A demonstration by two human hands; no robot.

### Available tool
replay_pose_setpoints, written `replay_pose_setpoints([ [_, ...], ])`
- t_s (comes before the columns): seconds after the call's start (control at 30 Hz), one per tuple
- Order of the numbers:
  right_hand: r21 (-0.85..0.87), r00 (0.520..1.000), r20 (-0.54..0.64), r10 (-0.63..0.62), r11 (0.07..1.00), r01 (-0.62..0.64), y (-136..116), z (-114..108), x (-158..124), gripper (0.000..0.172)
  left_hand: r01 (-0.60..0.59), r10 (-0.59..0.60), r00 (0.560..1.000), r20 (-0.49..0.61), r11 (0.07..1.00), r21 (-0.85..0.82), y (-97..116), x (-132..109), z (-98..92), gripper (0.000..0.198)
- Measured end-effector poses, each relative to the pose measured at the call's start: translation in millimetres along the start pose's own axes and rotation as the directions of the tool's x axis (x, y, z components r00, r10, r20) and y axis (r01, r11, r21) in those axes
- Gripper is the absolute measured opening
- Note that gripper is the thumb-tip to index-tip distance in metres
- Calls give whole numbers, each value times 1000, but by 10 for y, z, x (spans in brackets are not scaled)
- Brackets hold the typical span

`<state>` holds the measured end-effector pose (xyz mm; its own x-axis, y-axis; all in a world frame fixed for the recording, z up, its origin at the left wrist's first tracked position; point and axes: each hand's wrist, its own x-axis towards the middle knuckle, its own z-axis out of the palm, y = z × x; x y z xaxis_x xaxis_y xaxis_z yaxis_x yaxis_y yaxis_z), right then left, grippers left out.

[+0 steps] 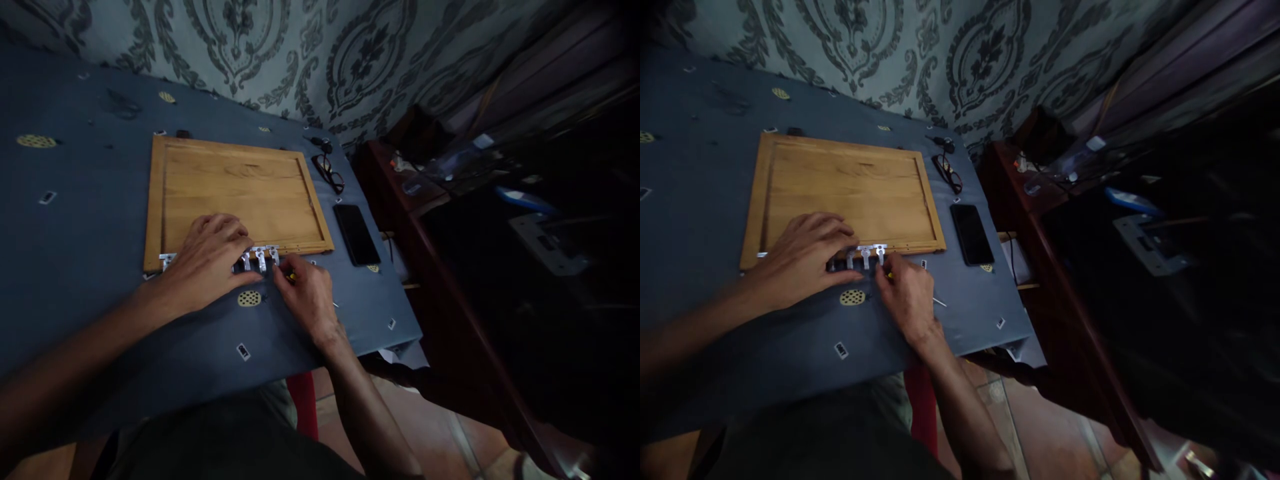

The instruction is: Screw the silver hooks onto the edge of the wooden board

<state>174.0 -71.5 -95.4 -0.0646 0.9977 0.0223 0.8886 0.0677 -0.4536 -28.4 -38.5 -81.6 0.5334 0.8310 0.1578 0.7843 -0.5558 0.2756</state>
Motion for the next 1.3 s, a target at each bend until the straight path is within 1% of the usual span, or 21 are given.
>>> replay_pose_setpoints([
  [0.3,-45,1000,21,13,999,-12,-8,-54,6,15,5,-5,999,49,1000,9,37,25,-49,39],
  [0.4,-42,1000,18,10,999,-10,-7,-64,14,14,5,-6,998,70,1000,2,73,66,-60,39],
  [0.57,-41,1000,20,-1,999,2,-16,-74,14,14,-16,14,995,104,1000,23,140,162,-72,31],
  [0.77,-41,1000,22,-6,999,7,-3,-64,9,13,-7,1,989,145,999,37,167,236,-47,35],
  [0.93,-46,1000,27,-2,999,4,-7,-72,12,13,-16,9,990,140,999,47,175,244,-29,30],
  [1.13,-44,999,47,11,999,-9,-20,-83,14,13,-6,-2,982,190,999,40,194,241,-45,38],
  [1.3,-29,998,57,15,999,-14,-31,-87,20,14,-26,19,986,164,999,41,186,231,-39,37],
])
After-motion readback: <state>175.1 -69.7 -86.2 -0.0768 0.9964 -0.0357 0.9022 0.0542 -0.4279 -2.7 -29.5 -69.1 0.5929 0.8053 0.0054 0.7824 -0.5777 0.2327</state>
